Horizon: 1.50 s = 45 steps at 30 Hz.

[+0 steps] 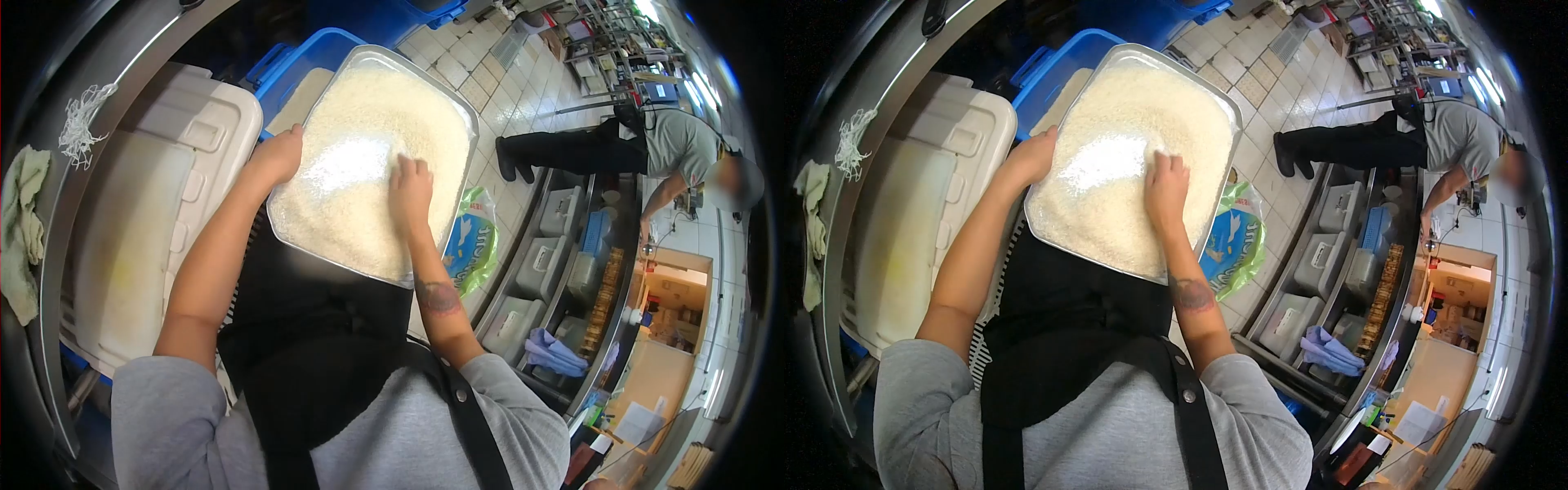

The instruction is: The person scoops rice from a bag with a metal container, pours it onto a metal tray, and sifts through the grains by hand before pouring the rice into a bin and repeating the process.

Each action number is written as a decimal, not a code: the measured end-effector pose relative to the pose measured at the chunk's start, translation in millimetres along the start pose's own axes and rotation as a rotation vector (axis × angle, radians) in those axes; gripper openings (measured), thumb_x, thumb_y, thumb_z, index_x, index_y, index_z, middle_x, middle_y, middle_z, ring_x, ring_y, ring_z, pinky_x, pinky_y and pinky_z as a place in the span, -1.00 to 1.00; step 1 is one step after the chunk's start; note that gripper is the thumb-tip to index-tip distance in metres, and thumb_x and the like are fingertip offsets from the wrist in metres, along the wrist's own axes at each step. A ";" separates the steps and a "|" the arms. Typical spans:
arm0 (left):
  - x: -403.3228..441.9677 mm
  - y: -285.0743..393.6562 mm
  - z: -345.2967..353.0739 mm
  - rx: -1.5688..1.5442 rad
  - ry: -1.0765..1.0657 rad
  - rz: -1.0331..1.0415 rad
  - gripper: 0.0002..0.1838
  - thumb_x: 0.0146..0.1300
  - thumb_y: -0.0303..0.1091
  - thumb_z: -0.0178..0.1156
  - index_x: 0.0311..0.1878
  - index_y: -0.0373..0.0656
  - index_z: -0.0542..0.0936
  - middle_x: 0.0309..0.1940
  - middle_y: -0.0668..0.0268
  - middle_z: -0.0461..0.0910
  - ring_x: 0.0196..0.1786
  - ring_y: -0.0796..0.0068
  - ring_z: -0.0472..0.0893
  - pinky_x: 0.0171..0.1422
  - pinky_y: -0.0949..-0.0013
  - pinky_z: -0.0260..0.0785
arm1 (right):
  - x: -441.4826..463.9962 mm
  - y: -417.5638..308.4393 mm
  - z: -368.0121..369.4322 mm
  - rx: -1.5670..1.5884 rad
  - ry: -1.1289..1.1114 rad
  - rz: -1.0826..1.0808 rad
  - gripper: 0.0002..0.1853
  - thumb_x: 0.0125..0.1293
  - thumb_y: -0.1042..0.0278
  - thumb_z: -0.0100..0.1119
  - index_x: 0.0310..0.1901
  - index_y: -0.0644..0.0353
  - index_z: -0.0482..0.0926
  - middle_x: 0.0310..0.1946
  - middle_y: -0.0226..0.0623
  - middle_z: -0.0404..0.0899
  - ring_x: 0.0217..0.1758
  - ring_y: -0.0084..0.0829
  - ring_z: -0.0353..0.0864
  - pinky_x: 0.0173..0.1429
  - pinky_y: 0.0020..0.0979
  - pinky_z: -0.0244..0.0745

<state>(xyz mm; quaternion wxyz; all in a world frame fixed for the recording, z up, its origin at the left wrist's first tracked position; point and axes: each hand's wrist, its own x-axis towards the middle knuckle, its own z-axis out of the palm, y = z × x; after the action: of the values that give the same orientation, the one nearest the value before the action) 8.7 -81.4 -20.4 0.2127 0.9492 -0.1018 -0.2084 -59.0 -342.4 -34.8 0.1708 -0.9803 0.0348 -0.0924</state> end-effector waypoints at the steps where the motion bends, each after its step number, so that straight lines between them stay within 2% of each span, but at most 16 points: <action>1: -0.2 0.3 0.1 -0.005 0.010 0.001 -0.48 0.32 -0.59 -0.18 0.37 -0.36 0.21 0.16 -0.18 0.47 0.18 -0.05 0.53 0.26 0.12 0.38 | -8.0 -0.1 -2.8 0.092 -0.038 -0.015 -0.66 0.16 0.48 0.21 0.01 0.23 0.60 -0.03 -0.01 0.56 0.05 -0.01 0.53 0.14 -0.12 0.44; 2: -0.6 1.2 0.4 -0.010 0.019 0.002 -0.44 0.31 -0.60 -0.18 0.41 -0.33 0.17 0.17 -0.18 0.46 0.18 -0.04 0.53 0.26 0.13 0.38 | -15.7 0.1 -5.2 0.184 -0.078 -0.028 -0.68 0.13 0.50 0.23 -0.03 0.24 0.63 -0.09 0.01 0.59 -0.01 -0.02 0.57 0.13 -0.17 0.46; 3: -1.4 2.2 0.8 -0.014 0.027 0.004 -0.40 0.30 -0.61 -0.18 0.45 -0.31 0.12 0.18 -0.17 0.46 0.19 -0.04 0.52 0.26 0.13 0.38 | -17.4 -9.7 -19.5 0.160 -0.175 -0.053 -0.67 0.09 0.60 0.20 -0.05 0.23 0.65 -0.18 -0.05 0.65 -0.13 -0.24 0.65 0.03 -0.31 0.52; 6: -3.7 4.6 -2.1 -0.038 0.022 0.022 -0.30 0.28 -0.62 -0.17 0.52 -0.13 0.03 0.16 -0.12 0.48 0.18 -0.03 0.53 0.24 0.13 0.39 | -4.5 -39.3 -66.3 0.522 -0.436 0.305 -0.65 0.08 0.72 0.09 -0.10 0.26 0.66 -0.17 -0.11 0.66 -0.13 -0.39 0.66 -0.08 -0.41 0.53; 7: -4.5 4.5 -3.4 -0.020 0.001 0.039 -0.33 0.31 -0.60 -0.20 0.51 -0.10 0.06 0.16 -0.10 0.49 0.17 -0.01 0.54 0.24 0.12 0.39 | -0.6 -29.4 -62.7 0.716 -0.378 0.312 -0.59 0.08 0.77 0.02 -0.03 0.28 0.64 -0.09 -0.17 0.66 -0.06 -0.50 0.64 -0.03 -0.53 0.52; 13: -5.3 5.7 -4.0 0.036 -0.058 0.050 -0.38 0.38 -0.56 -0.26 0.50 0.06 0.14 0.12 0.00 0.52 0.15 0.02 0.54 0.22 0.10 0.40 | 17.6 -37.4 -109.5 0.916 -0.155 0.029 -0.65 0.24 0.62 0.07 0.08 0.28 0.57 0.02 -0.15 0.61 0.13 -0.40 0.57 0.17 -0.44 0.47; 16: -6.8 3.5 -3.3 -0.005 -0.105 0.066 -0.36 0.36 -0.61 -0.26 0.45 0.20 0.26 0.19 -0.01 0.46 0.20 0.03 0.51 0.27 0.12 0.38 | 0.0 -45.5 -108.8 0.696 -0.122 0.041 -0.67 0.28 0.50 0.14 0.09 0.23 0.56 0.10 -0.08 0.56 0.22 -0.26 0.53 0.25 -0.36 0.42; 18: -8.8 1.2 -3.8 -0.033 -0.155 0.106 -0.31 0.32 -0.66 -0.24 0.40 0.30 0.35 0.27 -0.02 0.40 0.26 0.04 0.47 0.31 0.14 0.35 | -17.7 -43.8 -96.9 0.355 -0.063 -0.143 -0.63 0.25 0.37 0.26 0.10 0.16 0.55 0.21 0.04 0.45 0.29 0.07 0.43 0.34 -0.12 0.35; 23: -1.5 -3.2 1.8 -0.127 -0.239 0.112 -0.21 0.20 -0.78 -0.21 0.32 0.39 0.46 0.40 -0.10 0.20 0.37 -0.01 0.37 0.41 0.19 0.27 | -76.1 -47.5 -48.3 0.149 -0.304 -0.351 -0.54 0.18 0.22 0.33 0.15 -0.02 0.55 0.37 -0.18 0.31 0.50 0.03 0.13 0.45 0.24 0.05; 26: -3.4 -2.9 4.8 -0.127 -0.216 0.114 -0.26 0.24 -0.73 -0.24 0.29 0.38 0.49 0.40 -0.22 0.17 0.39 -0.04 0.35 0.43 0.22 0.24 | -82.7 -45.1 -21.0 0.174 -0.380 -0.608 -0.52 0.17 0.20 0.34 0.17 -0.09 0.55 0.38 -0.22 0.30 0.51 0.00 0.13 0.45 0.27 0.02; 30: -5.9 -2.0 3.1 -0.152 -0.194 0.107 -0.25 0.25 -0.71 -0.28 0.29 0.41 0.49 0.41 -0.29 0.11 0.42 -0.07 0.29 0.45 0.23 0.22 | -46.1 -38.4 -9.6 -0.039 -0.351 -0.694 -0.56 0.18 0.23 0.29 0.15 -0.23 0.56 0.37 -0.40 0.34 0.52 -0.12 0.13 0.45 0.31 -0.04; 33: -5.4 -0.9 1.5 -0.174 -0.221 0.083 -0.23 0.24 -0.73 -0.28 0.30 0.43 0.47 0.41 -0.29 0.11 0.42 -0.08 0.30 0.46 0.22 0.21 | -5.6 -23.0 12.6 -0.139 -0.113 -0.499 -0.61 0.31 0.13 0.14 0.19 -0.25 0.54 0.33 -0.40 0.37 0.47 -0.14 0.19 0.42 0.27 0.00; 36: -5.8 1.4 -0.8 -0.137 -0.230 0.098 -0.14 0.17 -0.84 -0.21 0.36 0.41 0.41 0.45 -0.15 0.10 0.38 -0.02 0.37 0.41 0.21 0.28 | 24.1 -9.2 24.5 -0.107 0.126 -0.185 -0.61 0.32 0.20 0.10 0.19 -0.12 0.54 0.25 -0.15 0.43 0.35 0.01 0.31 0.30 0.19 0.18; 39: -7.7 5.1 -6.3 -0.138 -0.255 0.091 -0.17 0.20 -0.82 -0.20 0.35 0.41 0.41 0.42 -0.11 0.16 0.36 0.00 0.39 0.42 0.21 0.28 | 13.6 -16.4 28.4 -0.052 0.163 -0.067 -0.65 0.28 0.30 0.13 0.12 -0.02 0.57 0.18 -0.06 0.46 0.21 0.04 0.39 0.23 0.03 0.28; 42: -7.4 6.3 -5.1 -0.123 -0.235 0.068 -0.20 0.22 -0.80 -0.19 0.33 0.40 0.44 0.41 -0.10 0.19 0.35 0.01 0.40 0.41 0.21 0.29 | -21.2 -29.3 17.3 0.118 0.056 -0.208 -0.68 0.19 0.51 0.14 0.01 0.08 0.60 0.08 -0.07 0.51 0.05 -0.02 0.47 0.14 -0.14 0.39; 45: -8.4 6.0 -6.9 -0.163 -0.252 0.064 -0.21 0.23 -0.80 -0.20 0.33 0.39 0.45 0.41 -0.10 0.19 0.35 0.01 0.40 0.41 0.20 0.29 | -49.6 -32.8 -3.4 0.335 -0.223 -0.169 -0.63 0.10 0.73 0.04 -0.08 0.17 0.61 -0.04 -0.06 0.59 -0.06 -0.05 0.56 0.05 -0.22 0.47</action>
<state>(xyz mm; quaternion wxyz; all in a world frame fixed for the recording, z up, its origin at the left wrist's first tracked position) 3.6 -81.9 -9.1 0.2813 0.8913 -0.1408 -0.3265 -107.1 -307.8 -28.9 0.3256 -0.9419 -0.0824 -0.0021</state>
